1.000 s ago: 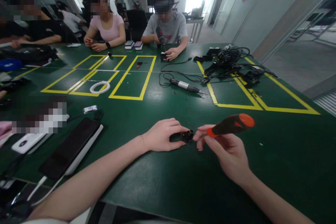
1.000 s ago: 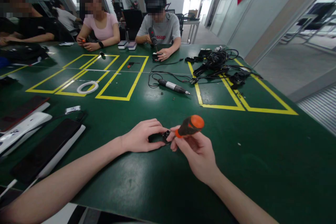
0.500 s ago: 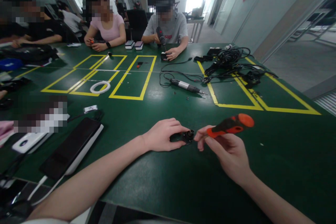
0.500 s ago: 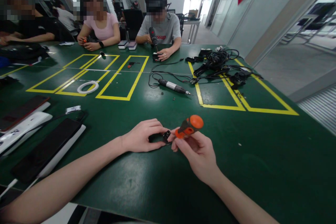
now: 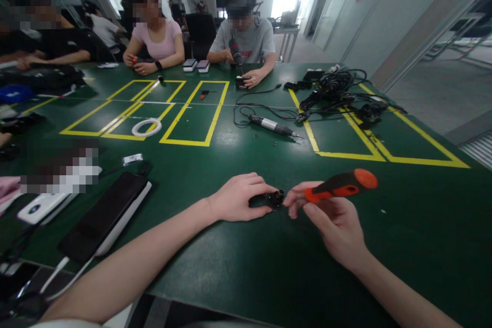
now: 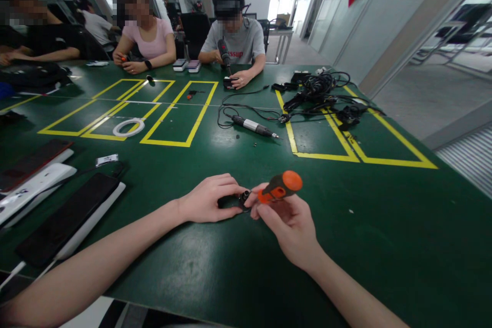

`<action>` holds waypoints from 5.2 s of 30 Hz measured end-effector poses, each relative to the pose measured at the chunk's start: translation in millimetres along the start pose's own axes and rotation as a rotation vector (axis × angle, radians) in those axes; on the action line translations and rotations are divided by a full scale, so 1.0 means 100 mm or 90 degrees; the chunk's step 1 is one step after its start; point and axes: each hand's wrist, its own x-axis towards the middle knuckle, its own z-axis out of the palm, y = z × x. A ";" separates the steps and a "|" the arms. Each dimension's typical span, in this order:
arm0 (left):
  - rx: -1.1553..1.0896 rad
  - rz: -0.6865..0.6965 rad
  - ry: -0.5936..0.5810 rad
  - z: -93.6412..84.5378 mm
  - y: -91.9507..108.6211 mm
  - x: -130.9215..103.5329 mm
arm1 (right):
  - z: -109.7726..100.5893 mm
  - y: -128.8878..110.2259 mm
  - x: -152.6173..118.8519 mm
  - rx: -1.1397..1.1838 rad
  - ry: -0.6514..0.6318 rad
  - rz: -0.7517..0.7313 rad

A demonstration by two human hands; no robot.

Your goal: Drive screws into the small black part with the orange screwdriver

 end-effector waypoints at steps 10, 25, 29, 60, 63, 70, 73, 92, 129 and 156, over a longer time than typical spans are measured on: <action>-0.002 -0.002 -0.004 0.00 0.00 0.00 | -0.01 0.00 0.02 -0.024 0.000 0.029; 0.002 0.004 0.002 0.01 0.00 0.00 | -0.02 -0.02 0.02 -0.012 -0.007 0.031; 0.004 0.001 -0.009 0.00 0.00 0.00 | 0.01 -0.01 0.01 0.018 0.018 0.029; 0.001 0.005 -0.002 0.01 0.00 0.00 | 0.01 -0.02 0.02 -0.015 0.014 0.013; 0.000 0.017 0.010 0.01 -0.01 0.00 | 0.01 -0.01 0.02 -0.031 0.023 0.006; 0.002 0.009 -0.002 0.00 0.00 0.00 | -0.01 0.01 0.02 -0.043 0.023 0.014; 0.000 0.013 0.006 0.00 0.00 0.00 | 0.00 0.01 0.01 -0.037 0.011 0.009; -0.018 0.019 0.025 0.00 0.03 0.00 | 0.01 0.00 -0.02 -0.025 0.024 -0.017; -0.077 -0.046 -0.034 -0.02 0.01 -0.01 | 0.02 0.02 0.00 -0.081 0.085 -0.014; -0.179 -0.119 -0.024 -0.05 0.00 0.03 | -0.03 -0.08 0.02 -0.162 0.087 -0.020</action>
